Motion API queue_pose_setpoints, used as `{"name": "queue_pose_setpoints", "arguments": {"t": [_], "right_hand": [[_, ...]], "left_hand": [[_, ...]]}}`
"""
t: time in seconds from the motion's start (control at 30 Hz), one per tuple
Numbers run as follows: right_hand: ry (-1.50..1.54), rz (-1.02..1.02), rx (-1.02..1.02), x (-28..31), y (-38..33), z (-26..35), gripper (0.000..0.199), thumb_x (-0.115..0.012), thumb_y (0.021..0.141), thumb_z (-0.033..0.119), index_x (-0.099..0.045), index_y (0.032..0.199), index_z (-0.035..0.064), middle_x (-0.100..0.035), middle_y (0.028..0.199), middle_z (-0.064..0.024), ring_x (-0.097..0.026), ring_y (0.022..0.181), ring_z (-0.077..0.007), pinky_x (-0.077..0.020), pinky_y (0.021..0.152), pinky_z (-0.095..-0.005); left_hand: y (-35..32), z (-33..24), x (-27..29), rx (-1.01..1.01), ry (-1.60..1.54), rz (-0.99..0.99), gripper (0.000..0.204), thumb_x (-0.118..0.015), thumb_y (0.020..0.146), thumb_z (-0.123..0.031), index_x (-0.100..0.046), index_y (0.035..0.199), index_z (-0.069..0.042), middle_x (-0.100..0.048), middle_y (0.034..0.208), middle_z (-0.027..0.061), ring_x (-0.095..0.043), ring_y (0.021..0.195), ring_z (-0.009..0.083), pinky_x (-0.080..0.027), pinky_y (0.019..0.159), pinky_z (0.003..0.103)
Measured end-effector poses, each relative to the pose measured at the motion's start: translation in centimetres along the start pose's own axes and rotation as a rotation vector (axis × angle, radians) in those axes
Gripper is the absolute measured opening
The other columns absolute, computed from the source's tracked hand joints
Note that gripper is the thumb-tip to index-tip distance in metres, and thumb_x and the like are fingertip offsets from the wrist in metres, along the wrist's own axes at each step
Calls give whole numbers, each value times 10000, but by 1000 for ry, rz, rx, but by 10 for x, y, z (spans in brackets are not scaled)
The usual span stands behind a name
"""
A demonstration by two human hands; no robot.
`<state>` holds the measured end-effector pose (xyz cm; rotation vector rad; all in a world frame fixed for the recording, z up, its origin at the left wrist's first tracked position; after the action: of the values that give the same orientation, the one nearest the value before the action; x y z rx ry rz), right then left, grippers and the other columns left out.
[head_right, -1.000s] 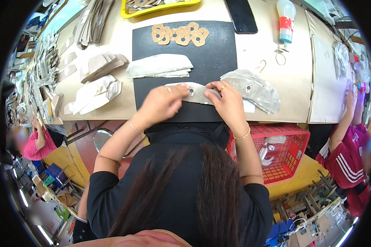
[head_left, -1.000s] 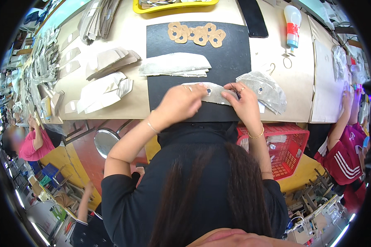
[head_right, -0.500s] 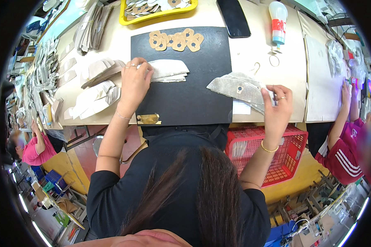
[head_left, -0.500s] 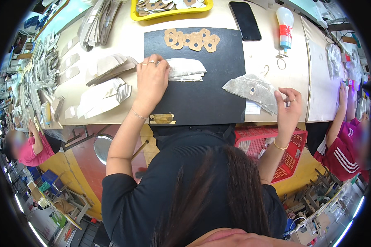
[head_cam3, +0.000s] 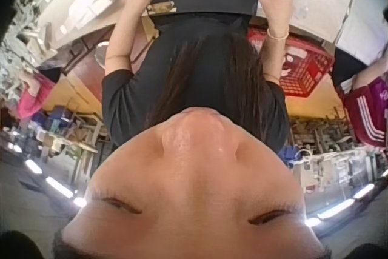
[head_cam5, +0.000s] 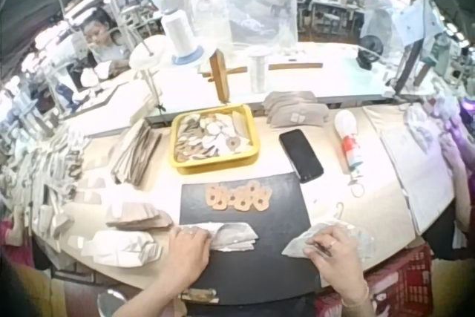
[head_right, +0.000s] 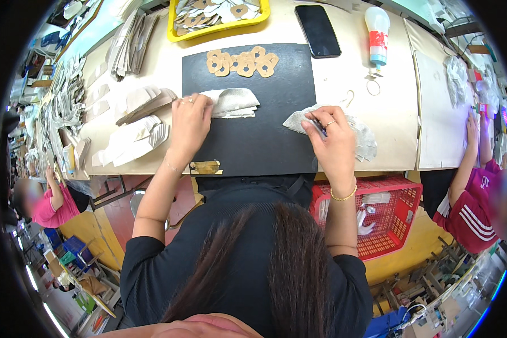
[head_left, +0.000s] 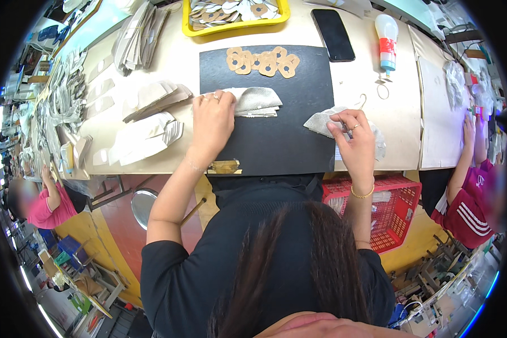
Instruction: The person uses a small cutting tool to trim the edges of a rectangular hole in a piece of light-colored fabric. They repeatedly pick up fabric pieces, cut around the opening, and place the finished pieces on a black mat on the table.
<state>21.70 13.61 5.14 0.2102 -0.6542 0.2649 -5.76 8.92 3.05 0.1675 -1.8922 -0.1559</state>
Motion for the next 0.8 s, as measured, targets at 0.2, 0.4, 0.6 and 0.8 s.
{"name": "queue_pose_setpoints", "arguments": {"t": [0.2, 0.4, 0.6, 0.8], "right_hand": [[465, 98, -95, -17, -2, -1, 419, -790, 828, 198, -642, 1178, 23, -657, 905, -65, -560, 648, -81, -448, 569, -218], [1108, 55, -316, -22, 7, 18, 510, -770, 862, 172, -563, 1286, -21, -644, 836, -16, -417, 498, 0, -305, 417, -150], [817, -59, 78, 19, 21, 76, 336, -770, 804, 1, -660, 1120, -16, -702, 920, -82, -632, 719, -95, -505, 595, -213], [246, 208, 638, 3, -1, 144, 289, -822, 707, 70, -732, 981, 94, -745, 996, -17, -680, 1042, -277, -559, 864, -383]], "left_hand": [[-24, -31, 26, 458, -1241, 309, 136, -642, 914, -26, -615, 1047, -12, -664, 936, 49, -638, 884, 124, -501, 748, 273], [-12, -65, 56, 373, -1535, 233, 118, -623, 919, 8, -641, 1036, 1, -638, 1014, 49, -602, 920, 66, -483, 784, 217], [-7, -80, 70, 2, -897, 182, 198, -569, 913, -5, -680, 1075, 22, -630, 1003, 69, -596, 900, 138, -467, 783, 258], [-6, -72, 57, 210, -1433, 34, 218, -671, 917, -115, -702, 1093, 8, -602, 1144, 115, -574, 1085, 185, -450, 934, 304]]}}
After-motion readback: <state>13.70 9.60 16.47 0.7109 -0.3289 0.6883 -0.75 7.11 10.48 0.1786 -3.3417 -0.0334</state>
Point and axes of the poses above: each hand's wrist, its own y-axis towards the middle knuckle, its own x-axis out of the back of the hand, z = x × y, the point moved 8 cm from there along y, towards the middle knuckle
